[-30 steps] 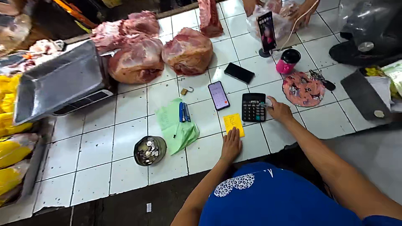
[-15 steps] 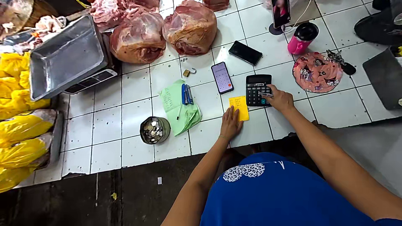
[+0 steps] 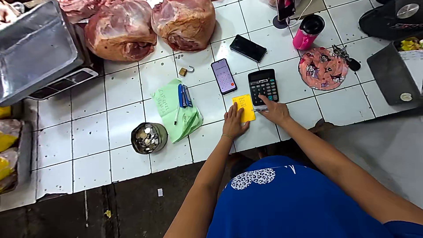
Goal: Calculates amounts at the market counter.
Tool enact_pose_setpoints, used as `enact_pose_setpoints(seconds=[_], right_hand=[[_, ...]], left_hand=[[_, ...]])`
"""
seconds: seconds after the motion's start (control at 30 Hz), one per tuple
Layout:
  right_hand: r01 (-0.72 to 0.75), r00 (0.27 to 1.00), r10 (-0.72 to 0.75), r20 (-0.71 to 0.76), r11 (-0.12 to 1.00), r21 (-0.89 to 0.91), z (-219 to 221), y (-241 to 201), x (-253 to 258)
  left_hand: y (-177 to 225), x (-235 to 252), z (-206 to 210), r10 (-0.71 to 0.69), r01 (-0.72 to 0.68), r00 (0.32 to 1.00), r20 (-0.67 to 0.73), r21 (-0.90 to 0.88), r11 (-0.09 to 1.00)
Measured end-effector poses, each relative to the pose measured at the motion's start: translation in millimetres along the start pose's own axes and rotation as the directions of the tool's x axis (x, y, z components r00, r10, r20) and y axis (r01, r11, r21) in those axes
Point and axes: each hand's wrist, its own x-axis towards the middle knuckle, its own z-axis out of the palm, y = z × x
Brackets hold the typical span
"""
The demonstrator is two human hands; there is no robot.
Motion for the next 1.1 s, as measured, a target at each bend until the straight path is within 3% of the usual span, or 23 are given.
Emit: enact_pose_setpoints(seconds=[0.23, 0.4, 0.5, 0.57, 0.67, 0.8, 0.93, 1.1], right_hand=[[-0.049, 0.987, 0.056, 0.149, 0.997, -0.054, -5.5, -22.5, 13.4], [-0.102, 0.988, 0.106, 0.114, 0.994, -0.039, -9.2, -13.5, 12.4], [-0.043, 0.995, 0.046, -0.089, 0.998, 0.039, -13.2, -4.1, -2.7], [-0.056, 0.987, 0.063, -0.148, 0.997, 0.052, -15.2, 2.4, -10.6], [-0.132, 0.991, 0.132, -0.037, 0.991, -0.001, -6.1, 15.8, -18.8], [-0.019, 0.996, 0.023, -0.088, 0.999, 0.04, 3.3, 21.9, -37.6], [-0.035, 0.997, 0.036, 0.065, 0.999, -0.016, 13.1, 22.8, -45.6], [-0.063, 0.998, 0.064, -0.008, 0.998, 0.024, 0.5, 6.8, -23.9]], left_hand=[[-1.0, -1.9, -0.9, 0.018, -0.018, 0.999, -0.029, -0.008, 1.0], [-4.4, -3.8, 0.6, 0.04, -0.045, 0.994, -0.097, -0.052, 0.998], [-4.6, -5.3, 0.2, 0.058, -0.069, 0.988, -0.141, -0.08, 0.994], [-4.7, -6.6, 1.7, 0.063, -0.081, 0.982, -0.176, -0.097, 0.992], [-5.3, -9.0, 4.4, 0.06, -0.081, 0.979, -0.193, -0.105, 0.991], [-6.7, -6.8, 3.5, 0.074, -0.094, 0.979, -0.188, -0.102, 0.99], [-6.7, -5.4, 5.2, 0.075, -0.087, 0.985, -0.157, -0.067, 0.994], [-6.3, -3.4, 3.6, 0.052, -0.059, 0.992, -0.115, -0.064, 0.996]])
